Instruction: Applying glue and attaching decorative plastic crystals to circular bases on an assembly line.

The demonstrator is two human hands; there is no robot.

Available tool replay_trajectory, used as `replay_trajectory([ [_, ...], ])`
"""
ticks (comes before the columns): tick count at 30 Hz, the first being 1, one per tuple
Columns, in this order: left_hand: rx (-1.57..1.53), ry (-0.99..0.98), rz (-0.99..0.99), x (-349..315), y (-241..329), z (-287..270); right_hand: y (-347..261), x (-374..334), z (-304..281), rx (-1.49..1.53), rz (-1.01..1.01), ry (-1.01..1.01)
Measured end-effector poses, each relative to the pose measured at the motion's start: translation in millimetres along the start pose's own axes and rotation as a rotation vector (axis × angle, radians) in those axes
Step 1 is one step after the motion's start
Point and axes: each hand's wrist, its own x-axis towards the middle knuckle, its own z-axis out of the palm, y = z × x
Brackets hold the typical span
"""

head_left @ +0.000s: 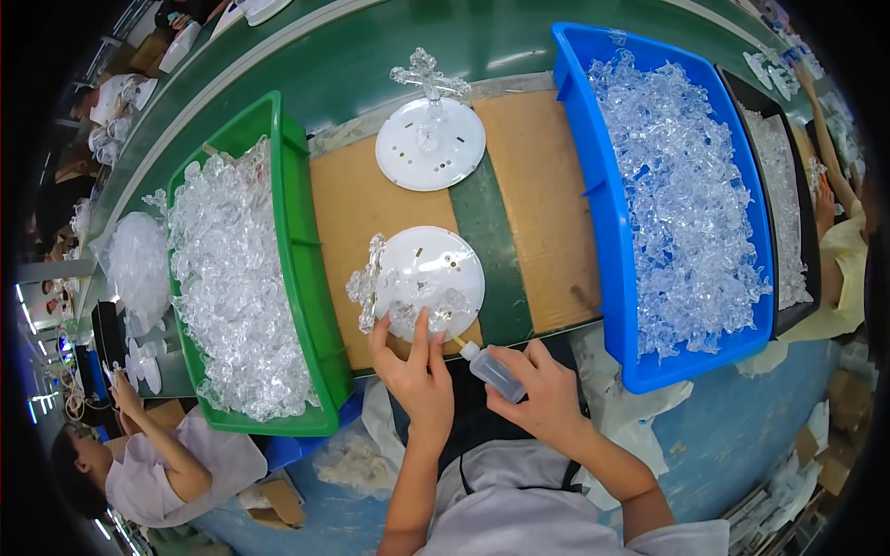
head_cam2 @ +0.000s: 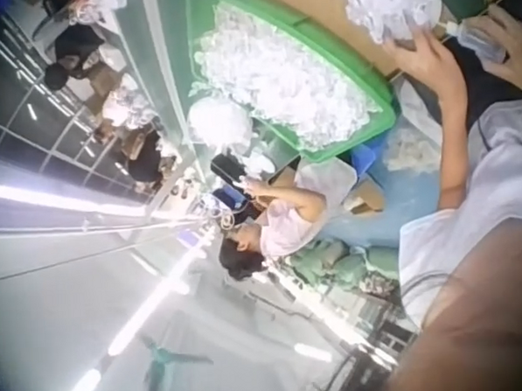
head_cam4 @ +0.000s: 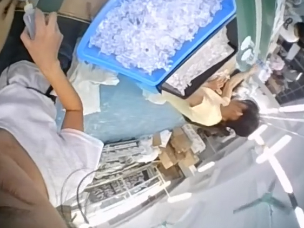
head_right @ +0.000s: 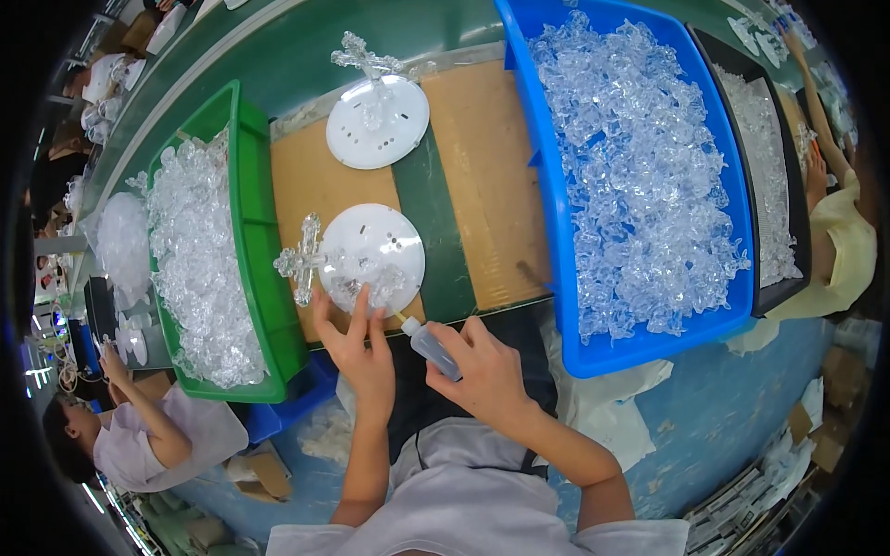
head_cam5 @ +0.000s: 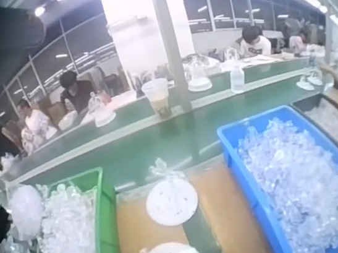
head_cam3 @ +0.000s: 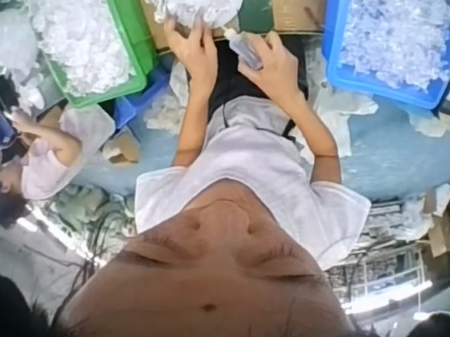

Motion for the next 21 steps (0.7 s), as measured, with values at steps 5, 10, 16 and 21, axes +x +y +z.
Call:
replay_trajectory([
  [5,0.009,0.003,0.006,0.8,0.6,-1.1,0.9,1.0,0.1,0.039,-0.002,0.057],
  [10,0.009,0.001,-0.001,-0.3,-0.6,-1.2,3.0,3.3,1.6,0.041,-0.014,0.092],
  [16,0.002,-0.004,-0.007,0.4,1.6,-1.9,7.1,4.2,-0.1,0.061,0.033,0.101],
  [21,-0.005,-0.007,-0.013,1.0,2.1,-0.4,9.1,6.1,-1.0,0.057,0.041,0.101],
])
